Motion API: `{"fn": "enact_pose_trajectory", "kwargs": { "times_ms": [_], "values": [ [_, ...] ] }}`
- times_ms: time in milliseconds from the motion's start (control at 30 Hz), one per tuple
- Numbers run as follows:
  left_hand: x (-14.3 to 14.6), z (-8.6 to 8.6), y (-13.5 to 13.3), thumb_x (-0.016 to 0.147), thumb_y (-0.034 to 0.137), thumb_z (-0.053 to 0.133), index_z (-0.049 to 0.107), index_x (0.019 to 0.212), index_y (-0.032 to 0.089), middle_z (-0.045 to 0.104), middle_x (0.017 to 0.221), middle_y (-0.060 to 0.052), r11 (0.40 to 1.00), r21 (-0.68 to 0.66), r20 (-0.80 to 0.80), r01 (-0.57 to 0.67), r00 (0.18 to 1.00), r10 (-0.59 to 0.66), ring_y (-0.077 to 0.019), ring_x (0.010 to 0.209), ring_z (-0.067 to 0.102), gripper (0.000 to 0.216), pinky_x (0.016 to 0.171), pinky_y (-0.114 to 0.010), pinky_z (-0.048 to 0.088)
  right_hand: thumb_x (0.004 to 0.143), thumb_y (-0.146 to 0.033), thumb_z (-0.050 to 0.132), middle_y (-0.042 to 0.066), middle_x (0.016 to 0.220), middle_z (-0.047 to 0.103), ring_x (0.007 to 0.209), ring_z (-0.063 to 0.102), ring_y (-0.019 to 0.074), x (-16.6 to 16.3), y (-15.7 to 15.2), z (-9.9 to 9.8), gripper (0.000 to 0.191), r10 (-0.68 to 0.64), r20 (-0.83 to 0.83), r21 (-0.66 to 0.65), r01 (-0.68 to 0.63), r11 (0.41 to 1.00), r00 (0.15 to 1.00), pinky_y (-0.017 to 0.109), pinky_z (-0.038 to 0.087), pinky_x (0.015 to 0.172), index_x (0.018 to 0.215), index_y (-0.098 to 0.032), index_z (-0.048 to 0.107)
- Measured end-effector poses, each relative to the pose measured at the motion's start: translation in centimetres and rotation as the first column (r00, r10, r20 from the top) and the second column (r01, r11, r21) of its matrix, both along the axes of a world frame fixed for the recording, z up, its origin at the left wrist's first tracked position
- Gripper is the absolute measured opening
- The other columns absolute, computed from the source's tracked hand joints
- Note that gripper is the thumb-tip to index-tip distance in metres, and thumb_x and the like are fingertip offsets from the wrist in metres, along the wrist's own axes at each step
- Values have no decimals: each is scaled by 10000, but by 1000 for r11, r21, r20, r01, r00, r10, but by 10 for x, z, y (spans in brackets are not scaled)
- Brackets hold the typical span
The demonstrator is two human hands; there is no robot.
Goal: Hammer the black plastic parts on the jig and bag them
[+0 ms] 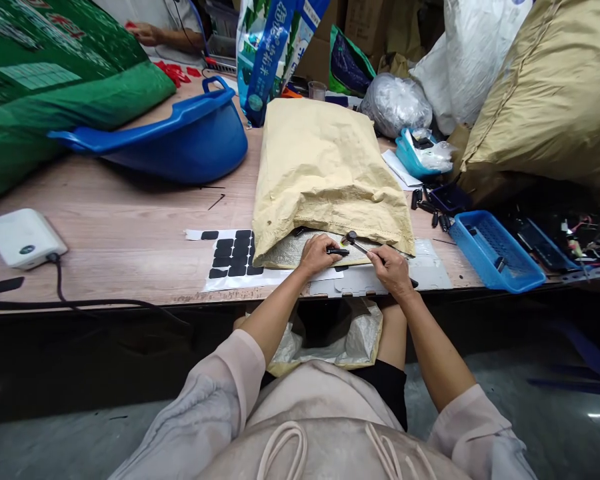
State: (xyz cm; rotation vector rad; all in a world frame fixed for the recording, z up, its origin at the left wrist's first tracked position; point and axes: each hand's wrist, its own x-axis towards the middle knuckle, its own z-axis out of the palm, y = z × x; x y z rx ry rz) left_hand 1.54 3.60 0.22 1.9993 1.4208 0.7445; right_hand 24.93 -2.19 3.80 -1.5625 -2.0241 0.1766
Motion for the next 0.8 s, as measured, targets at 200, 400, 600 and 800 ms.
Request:
{"fn": "enact_pose_trajectory", "kwargs": {
  "times_ms": [200,400,600,800],
  "values": [
    [0,0,2,770,316,812,739,843,233,703,927,-26,1000,12,-43,2,999,-1,-232,971,614,132,888,-354,467,1031,-383,529,59,874,734,867,667,212,-11,3,-1,292,60,45,-61,-57,996,997,307,489,794,928,-244,764],
    [2,-1,2,761,287,810,776,903,241,715,951,-24,1000,-3,-13,-1,1000,1,-240,1001,627,153,924,-372,461,1014,-365,548,54,913,753,881,683,222,4,17,-8,257,-4,14,-28,5,1000,1000,326,500,795,934,-249,764],
    [2,2,0,738,262,798,775,899,236,722,963,-27,1000,-9,-18,3,1000,-3,-246,1002,626,165,947,-385,472,982,-327,577,75,932,743,942,640,258,23,29,-21,209,-36,104,29,33,999,994,382,484,889,897,-246,750],
    [0,4,-1,735,254,782,769,888,239,715,958,-27,1000,0,-29,15,999,-15,-245,1003,616,154,953,-390,470,944,-310,632,82,965,717,954,596,269,20,26,-36,129,-98,153,73,88,993,983,386,449,871,905,-233,728]
  ]
}}
